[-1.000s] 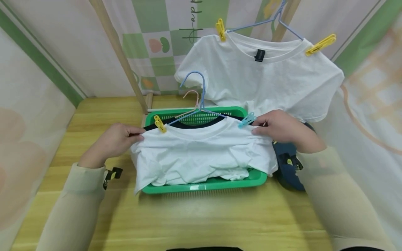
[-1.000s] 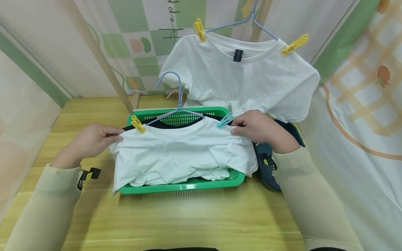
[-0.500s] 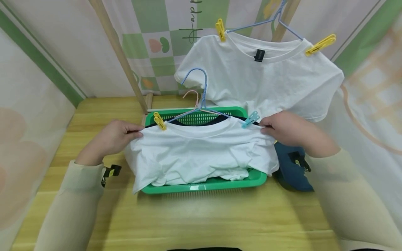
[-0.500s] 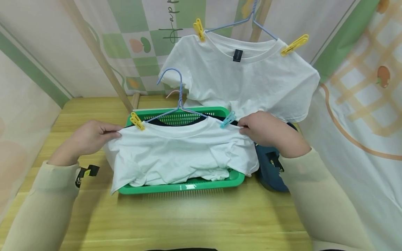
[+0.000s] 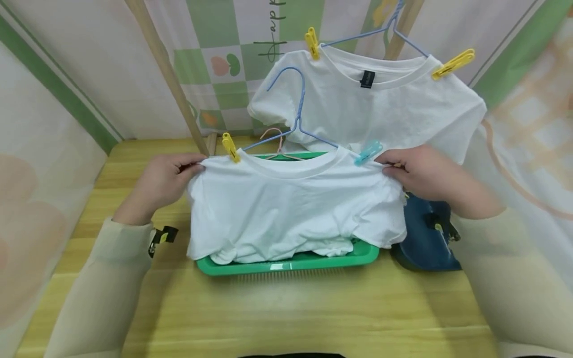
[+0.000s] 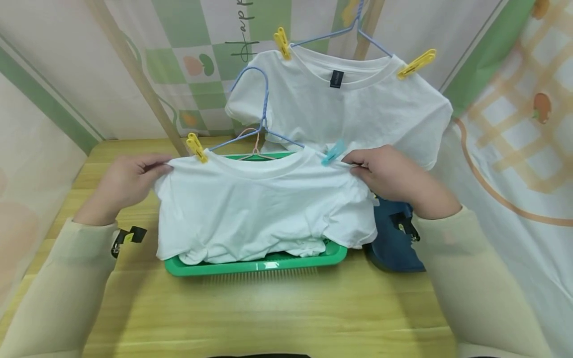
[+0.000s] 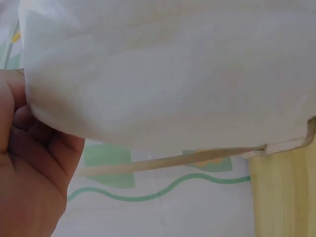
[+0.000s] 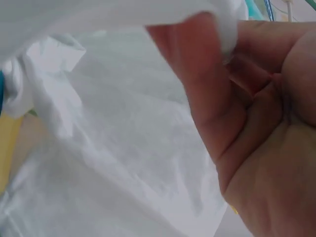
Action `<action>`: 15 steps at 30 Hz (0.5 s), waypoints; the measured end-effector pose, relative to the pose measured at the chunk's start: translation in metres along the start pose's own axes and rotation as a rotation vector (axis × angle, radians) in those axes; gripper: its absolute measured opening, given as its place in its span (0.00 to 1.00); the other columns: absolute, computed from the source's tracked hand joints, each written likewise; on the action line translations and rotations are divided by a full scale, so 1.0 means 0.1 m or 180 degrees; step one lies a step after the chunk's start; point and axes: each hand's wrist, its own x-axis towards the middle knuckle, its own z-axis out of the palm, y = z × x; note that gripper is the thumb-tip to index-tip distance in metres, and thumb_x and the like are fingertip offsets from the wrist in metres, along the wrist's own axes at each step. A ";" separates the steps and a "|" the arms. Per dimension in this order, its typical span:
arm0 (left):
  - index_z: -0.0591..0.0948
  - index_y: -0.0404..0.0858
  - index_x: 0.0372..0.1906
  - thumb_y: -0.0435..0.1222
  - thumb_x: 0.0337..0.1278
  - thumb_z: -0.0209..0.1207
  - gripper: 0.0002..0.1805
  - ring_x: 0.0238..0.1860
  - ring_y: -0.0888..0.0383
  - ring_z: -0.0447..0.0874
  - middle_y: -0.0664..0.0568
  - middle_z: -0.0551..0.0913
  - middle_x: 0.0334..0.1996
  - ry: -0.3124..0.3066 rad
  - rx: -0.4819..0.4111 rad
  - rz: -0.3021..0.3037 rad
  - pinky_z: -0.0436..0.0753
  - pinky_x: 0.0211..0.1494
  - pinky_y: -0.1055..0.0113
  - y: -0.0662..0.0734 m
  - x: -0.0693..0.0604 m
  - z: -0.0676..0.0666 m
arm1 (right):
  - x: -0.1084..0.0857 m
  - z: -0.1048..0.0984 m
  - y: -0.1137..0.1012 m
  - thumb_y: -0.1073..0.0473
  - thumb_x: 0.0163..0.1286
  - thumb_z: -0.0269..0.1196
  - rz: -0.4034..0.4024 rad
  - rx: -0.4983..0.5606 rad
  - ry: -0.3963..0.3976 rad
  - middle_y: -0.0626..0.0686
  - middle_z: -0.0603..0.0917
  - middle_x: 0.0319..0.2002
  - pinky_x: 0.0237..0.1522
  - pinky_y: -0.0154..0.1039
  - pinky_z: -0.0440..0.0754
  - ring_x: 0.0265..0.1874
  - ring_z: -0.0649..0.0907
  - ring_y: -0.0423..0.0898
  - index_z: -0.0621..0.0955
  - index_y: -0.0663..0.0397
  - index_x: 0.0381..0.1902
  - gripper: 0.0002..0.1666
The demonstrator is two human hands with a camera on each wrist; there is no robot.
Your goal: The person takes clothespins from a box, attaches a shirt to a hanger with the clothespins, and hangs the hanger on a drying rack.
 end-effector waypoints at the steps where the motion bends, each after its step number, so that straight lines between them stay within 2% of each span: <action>1: 0.85 0.35 0.54 0.35 0.72 0.58 0.13 0.41 0.48 0.84 0.41 0.86 0.48 0.0021 -0.0001 0.0012 0.79 0.41 0.53 0.01 0.02 0.00 | 0.00 -0.02 0.00 0.66 0.74 0.60 0.0028 0.0003 -0.0030 0.48 0.85 0.31 0.28 0.43 0.78 0.22 0.79 0.43 0.84 0.54 0.51 0.12; 3: 0.86 0.36 0.53 0.35 0.71 0.59 0.13 0.39 0.50 0.84 0.42 0.86 0.47 0.0069 -0.0015 -0.0020 0.79 0.38 0.56 0.03 0.06 0.00 | 0.00 -0.06 0.00 0.65 0.74 0.60 0.0078 -0.0024 -0.0042 0.46 0.82 0.27 0.26 0.42 0.76 0.20 0.77 0.42 0.84 0.54 0.50 0.10; 5: 0.86 0.37 0.53 0.36 0.71 0.60 0.13 0.36 0.52 0.82 0.43 0.87 0.45 0.0129 -0.0073 -0.0106 0.77 0.35 0.62 0.05 0.10 0.00 | 0.00 -0.10 0.00 0.66 0.73 0.60 0.0072 -0.0106 0.0077 0.47 0.83 0.27 0.27 0.44 0.76 0.21 0.77 0.43 0.84 0.56 0.48 0.09; 8: 0.86 0.38 0.53 0.41 0.71 0.59 0.15 0.33 0.54 0.80 0.45 0.87 0.42 0.0207 -0.0156 -0.0226 0.75 0.31 0.68 0.08 0.13 0.00 | -0.01 -0.15 0.01 0.68 0.71 0.62 -0.0062 -0.0313 0.0365 0.51 0.84 0.27 0.29 0.49 0.78 0.21 0.79 0.47 0.84 0.59 0.46 0.09; 11: 0.85 0.40 0.56 0.47 0.71 0.58 0.19 0.32 0.54 0.78 0.46 0.86 0.40 0.0245 -0.0281 -0.0326 0.74 0.31 0.69 0.10 0.15 0.01 | -0.03 -0.19 0.02 0.71 0.66 0.64 -0.0225 -0.0446 0.0682 0.56 0.86 0.29 0.31 0.54 0.79 0.22 0.81 0.52 0.85 0.62 0.44 0.09; 15: 0.82 0.42 0.60 0.51 0.69 0.58 0.23 0.33 0.53 0.76 0.47 0.84 0.39 0.0302 -0.0507 -0.0472 0.75 0.31 0.69 0.12 0.16 0.00 | -0.05 -0.26 0.04 0.73 0.63 0.65 -0.0265 -0.0557 0.0983 0.59 0.86 0.28 0.28 0.56 0.78 0.20 0.80 0.55 0.85 0.62 0.42 0.09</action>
